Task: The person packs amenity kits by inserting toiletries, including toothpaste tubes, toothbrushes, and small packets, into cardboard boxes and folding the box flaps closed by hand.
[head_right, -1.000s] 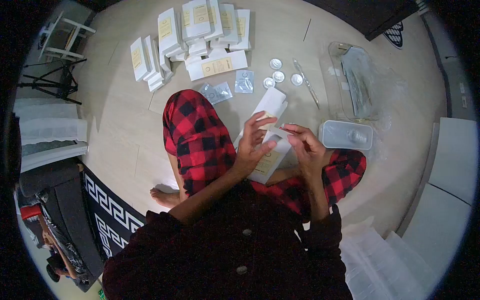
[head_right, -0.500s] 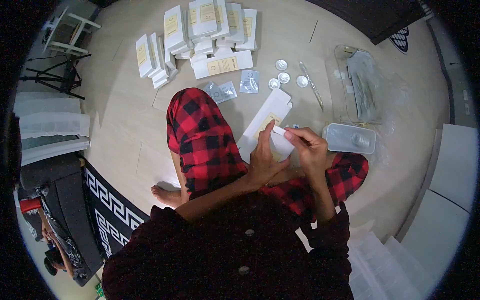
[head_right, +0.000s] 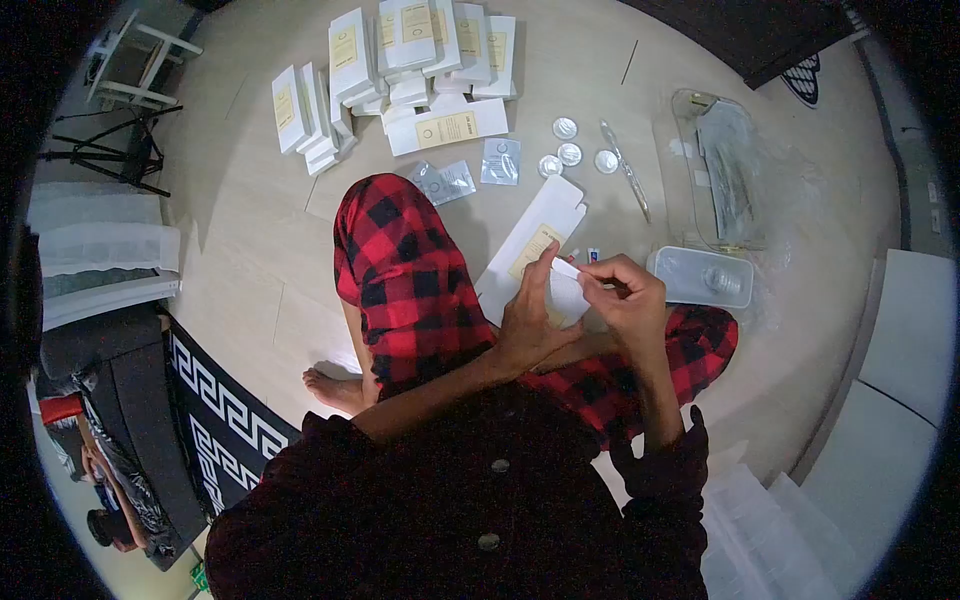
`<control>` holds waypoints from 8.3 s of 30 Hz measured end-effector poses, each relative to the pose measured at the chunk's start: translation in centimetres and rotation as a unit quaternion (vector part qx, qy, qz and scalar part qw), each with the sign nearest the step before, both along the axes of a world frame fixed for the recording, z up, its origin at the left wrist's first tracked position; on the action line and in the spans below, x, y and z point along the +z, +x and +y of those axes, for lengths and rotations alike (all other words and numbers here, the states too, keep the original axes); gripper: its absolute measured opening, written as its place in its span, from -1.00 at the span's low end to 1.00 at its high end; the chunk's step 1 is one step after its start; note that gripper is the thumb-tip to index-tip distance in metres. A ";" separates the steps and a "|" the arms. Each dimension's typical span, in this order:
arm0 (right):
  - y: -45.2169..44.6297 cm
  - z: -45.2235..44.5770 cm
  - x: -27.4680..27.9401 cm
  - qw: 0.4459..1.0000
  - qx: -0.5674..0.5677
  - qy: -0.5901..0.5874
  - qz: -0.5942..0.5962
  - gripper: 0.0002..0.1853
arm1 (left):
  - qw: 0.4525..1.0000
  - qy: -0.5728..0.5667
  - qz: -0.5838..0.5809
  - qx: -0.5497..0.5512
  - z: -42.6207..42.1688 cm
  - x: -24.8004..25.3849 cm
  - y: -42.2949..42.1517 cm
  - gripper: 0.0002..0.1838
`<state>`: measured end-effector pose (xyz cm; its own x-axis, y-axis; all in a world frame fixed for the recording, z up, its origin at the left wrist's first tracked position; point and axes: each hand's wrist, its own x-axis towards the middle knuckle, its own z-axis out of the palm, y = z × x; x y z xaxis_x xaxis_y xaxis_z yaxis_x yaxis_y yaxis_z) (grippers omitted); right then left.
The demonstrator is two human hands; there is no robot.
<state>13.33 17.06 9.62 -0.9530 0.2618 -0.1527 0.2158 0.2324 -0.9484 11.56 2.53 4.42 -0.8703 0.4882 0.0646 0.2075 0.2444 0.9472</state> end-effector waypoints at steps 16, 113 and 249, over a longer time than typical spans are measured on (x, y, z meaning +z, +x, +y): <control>0.3 0.2 0.6 0.997 0.007 -0.063 -0.039 -0.92 | 0.928 0.232 -0.283 -0.072 -2.1 1.3 -5.8 -0.85; -7.1 1.5 -6.0 0.997 -0.025 0.051 -0.043 -0.77 | 0.983 -0.158 0.081 0.035 2.1 -3.0 -3.4 0.06; 1.1 2.1 0.9 0.988 -0.061 -0.106 -0.093 -0.76 | 0.998 -0.030 0.025 -0.053 2.1 1.3 0.5 -0.01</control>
